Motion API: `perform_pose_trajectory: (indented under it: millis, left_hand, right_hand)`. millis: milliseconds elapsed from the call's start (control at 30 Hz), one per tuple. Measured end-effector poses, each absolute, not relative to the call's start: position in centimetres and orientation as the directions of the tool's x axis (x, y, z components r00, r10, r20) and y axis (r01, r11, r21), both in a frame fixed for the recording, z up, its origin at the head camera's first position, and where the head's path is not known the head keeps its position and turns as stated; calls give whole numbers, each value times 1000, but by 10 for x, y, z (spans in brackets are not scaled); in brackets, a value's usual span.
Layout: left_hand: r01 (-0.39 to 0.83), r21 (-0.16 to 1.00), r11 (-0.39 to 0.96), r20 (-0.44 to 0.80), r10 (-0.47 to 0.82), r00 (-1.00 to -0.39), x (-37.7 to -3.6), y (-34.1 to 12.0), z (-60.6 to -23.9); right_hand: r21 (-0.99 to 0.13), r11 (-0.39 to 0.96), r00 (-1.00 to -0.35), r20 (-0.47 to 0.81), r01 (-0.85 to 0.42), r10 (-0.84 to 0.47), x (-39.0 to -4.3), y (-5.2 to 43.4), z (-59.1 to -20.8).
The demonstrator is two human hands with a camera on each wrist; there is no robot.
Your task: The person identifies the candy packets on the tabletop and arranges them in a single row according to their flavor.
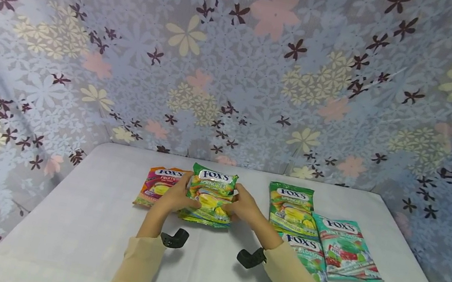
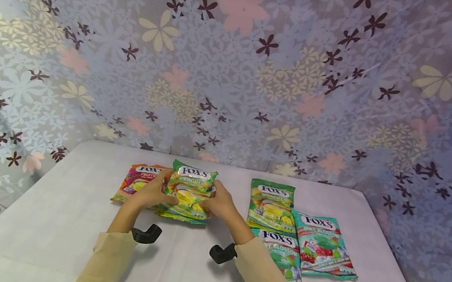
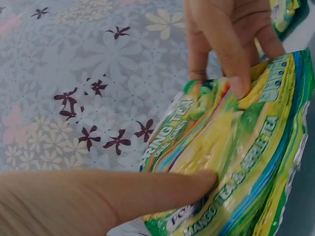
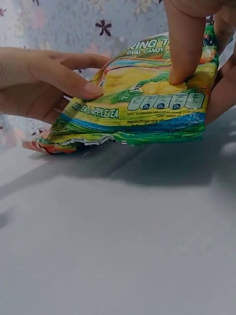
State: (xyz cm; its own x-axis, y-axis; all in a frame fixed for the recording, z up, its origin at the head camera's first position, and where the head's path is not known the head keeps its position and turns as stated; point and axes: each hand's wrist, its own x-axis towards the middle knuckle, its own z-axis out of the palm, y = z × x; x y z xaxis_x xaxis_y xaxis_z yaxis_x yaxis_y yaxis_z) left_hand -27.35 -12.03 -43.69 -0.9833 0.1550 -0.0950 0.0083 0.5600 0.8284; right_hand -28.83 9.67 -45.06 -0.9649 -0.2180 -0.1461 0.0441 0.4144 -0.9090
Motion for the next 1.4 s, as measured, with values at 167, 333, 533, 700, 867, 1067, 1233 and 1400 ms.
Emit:
perform_pose_trajectory:
  millis: [167, 333, 533, 700, 867, 1067, 1233, 1400]
  left_hand:
    - [-24, 785, 619, -60, 38, -997, -273, -116, -441]
    - [-35, 741, 671, -16, -35, -999, -272, -110, -444]
    - [-59, 672, 738, 5, -84, -996, -273, -106, -447]
    - [-86, 615, 784, 9, -116, -993, -272, -105, -448]
    - [-104, 579, 809, 17, -140, -990, -272, -105, -449]
    - [-99, 555, 826, 50, -151, -987, -273, -103, -450]
    - [-111, 502, 858, 49, -157, -986, -273, -100, -452]
    - [-115, 484, 867, 46, -156, -987, -272, -97, -452]
  right_hand:
    - [-898, 439, -968, -135, 30, -211, -293, 88, -454]
    - [-877, 481, -974, -113, 5, -196, -295, 83, -456]
    - [-819, 571, -985, -55, -50, -164, -300, 81, -460]
    - [-802, 594, -984, -44, -67, -170, -301, 78, -464]
    - [-783, 620, -983, -70, -52, -170, -301, 77, -466]
    - [-756, 652, -979, -83, -60, -186, -306, 80, -469]
    - [-720, 689, -975, -90, -77, -204, -308, 83, -470]
    - [-712, 696, -972, -91, -89, -218, -308, 84, -471]
